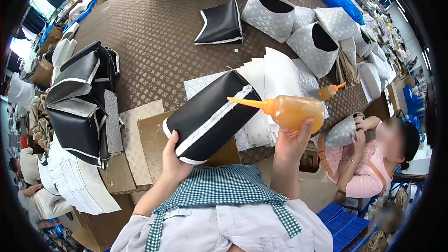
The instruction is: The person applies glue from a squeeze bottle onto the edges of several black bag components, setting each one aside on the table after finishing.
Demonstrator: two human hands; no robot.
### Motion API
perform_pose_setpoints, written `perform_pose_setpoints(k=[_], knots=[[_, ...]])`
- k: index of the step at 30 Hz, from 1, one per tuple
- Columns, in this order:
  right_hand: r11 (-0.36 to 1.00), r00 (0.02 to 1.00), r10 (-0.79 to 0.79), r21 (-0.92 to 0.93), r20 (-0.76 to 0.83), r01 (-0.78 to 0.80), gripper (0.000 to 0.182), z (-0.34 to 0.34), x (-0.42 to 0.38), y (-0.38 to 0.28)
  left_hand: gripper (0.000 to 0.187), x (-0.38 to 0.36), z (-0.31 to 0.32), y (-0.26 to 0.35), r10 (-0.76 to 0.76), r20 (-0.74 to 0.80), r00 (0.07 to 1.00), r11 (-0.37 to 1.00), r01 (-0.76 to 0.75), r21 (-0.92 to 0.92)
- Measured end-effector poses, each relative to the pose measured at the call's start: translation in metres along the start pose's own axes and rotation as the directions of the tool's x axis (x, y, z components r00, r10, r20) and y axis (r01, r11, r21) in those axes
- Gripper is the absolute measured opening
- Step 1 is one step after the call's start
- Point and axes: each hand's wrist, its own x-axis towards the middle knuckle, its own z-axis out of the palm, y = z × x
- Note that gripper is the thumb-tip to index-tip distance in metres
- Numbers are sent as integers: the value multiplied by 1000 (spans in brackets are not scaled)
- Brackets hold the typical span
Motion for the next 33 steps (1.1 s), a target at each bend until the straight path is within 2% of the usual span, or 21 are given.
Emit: perform_pose_setpoints(k=[5,10,17,26,32,33], knots=[[986,990,-123,-119,-66,115,51,-15,3,-2,54,-6,-2,-3,-17,64,998,1000,16,22],[973,983,-173,-168,-68,160,55,-24,13,2,55,-4,6,-2,34,101,994,998,-39,47],[956,969,-222,-219,-105,195,59,-30,25,13,54,-3,8,-1,76,49,996,995,-79,59],[978,982,-146,-168,-117,125,53,-30,31,19,51,1,14,1,119,-12,993,992,-119,42],[998,997,4,-62,-79,-9,45,-24,23,22,50,1,14,3,128,-14,992,991,-128,32],[998,997,-8,-68,-80,3,45,-23,23,22,50,1,14,3,127,-11,992,991,-127,31]])
